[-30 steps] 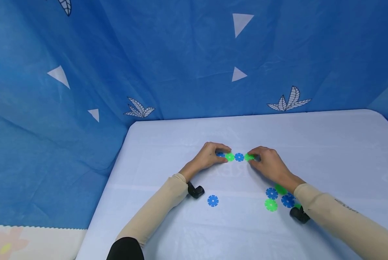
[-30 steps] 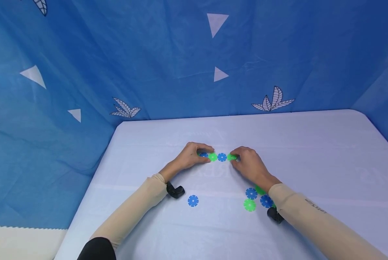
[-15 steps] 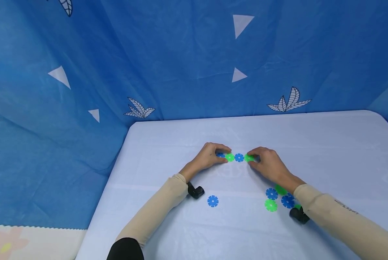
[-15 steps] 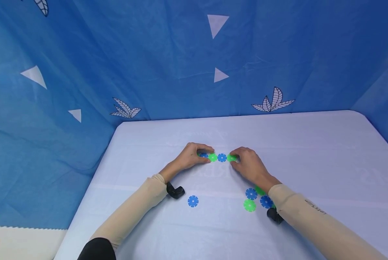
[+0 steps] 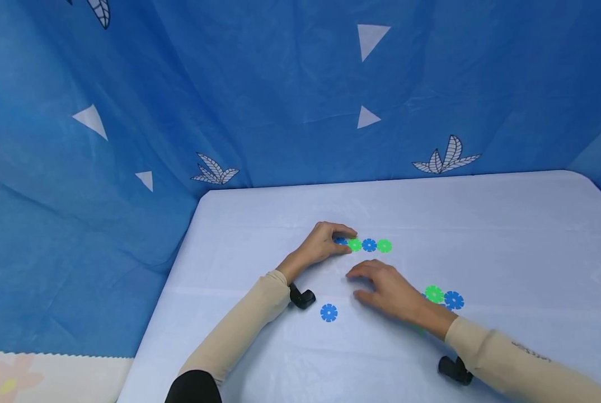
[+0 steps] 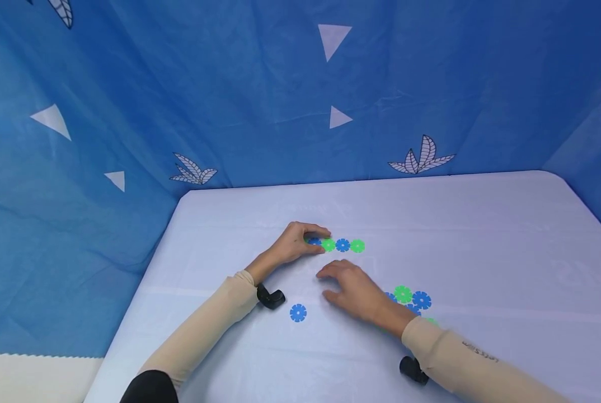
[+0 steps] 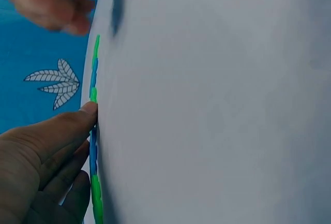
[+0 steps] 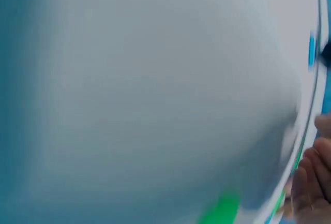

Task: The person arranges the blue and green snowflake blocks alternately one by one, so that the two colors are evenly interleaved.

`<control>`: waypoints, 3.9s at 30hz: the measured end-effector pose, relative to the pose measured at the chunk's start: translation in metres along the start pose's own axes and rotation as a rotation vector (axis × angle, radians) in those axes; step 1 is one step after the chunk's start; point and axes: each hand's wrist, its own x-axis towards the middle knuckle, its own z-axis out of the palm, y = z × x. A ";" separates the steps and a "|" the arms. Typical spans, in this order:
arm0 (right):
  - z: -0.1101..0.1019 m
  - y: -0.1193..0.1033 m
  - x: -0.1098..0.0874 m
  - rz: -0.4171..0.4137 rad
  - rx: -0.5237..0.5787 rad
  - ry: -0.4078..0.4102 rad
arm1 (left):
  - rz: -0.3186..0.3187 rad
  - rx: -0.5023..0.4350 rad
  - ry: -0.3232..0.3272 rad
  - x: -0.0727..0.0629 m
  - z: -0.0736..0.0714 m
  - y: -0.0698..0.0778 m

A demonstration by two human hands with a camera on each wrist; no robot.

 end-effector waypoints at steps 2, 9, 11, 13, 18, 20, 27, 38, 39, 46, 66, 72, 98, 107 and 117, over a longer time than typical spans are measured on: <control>0.010 -0.009 -0.003 -0.045 0.006 -0.079 | -0.003 0.000 0.003 -0.001 0.000 0.000; 0.031 -0.028 -0.009 -0.120 -0.051 -0.118 | 0.006 0.010 0.006 -0.003 0.001 0.002; 0.033 -0.031 -0.009 -0.109 -0.067 -0.103 | 0.009 0.012 0.008 -0.003 0.001 0.003; 0.035 -0.033 -0.010 -0.107 -0.077 -0.092 | 0.011 0.015 0.008 -0.003 0.001 0.003; 0.039 -0.034 -0.010 -0.164 -0.106 -0.053 | 0.024 0.035 -0.001 -0.002 0.000 0.004; 0.040 -0.034 -0.009 -0.194 -0.123 -0.035 | 0.030 0.047 -0.005 -0.001 -0.001 0.005; 0.042 -0.036 -0.006 -0.192 -0.144 -0.065 | 0.038 0.054 0.003 0.001 -0.002 0.008; 0.039 -0.036 -0.015 -0.152 -0.033 -0.122 | 0.087 0.022 -0.015 0.015 0.008 0.017; 0.039 -0.036 -0.017 -0.150 -0.032 -0.124 | 0.088 0.019 -0.020 0.017 0.009 0.018; 0.034 -0.035 -0.029 -0.143 -0.039 -0.158 | 0.078 0.022 -0.041 0.021 0.014 0.020; -0.019 0.018 -0.031 0.059 -0.014 0.233 | 0.073 0.064 -0.061 0.023 0.016 0.022; -0.036 0.039 -0.025 0.150 -0.034 0.286 | 0.073 0.063 -0.064 0.022 0.017 0.023; -0.054 0.073 -0.004 0.292 -0.005 0.264 | 0.055 0.060 -0.057 0.021 0.017 0.025; -0.052 0.073 -0.003 0.305 -0.023 0.250 | 0.065 0.072 -0.055 0.022 0.017 0.023; -0.053 0.071 -0.002 0.300 -0.032 0.227 | 0.060 0.077 -0.056 0.023 0.017 0.024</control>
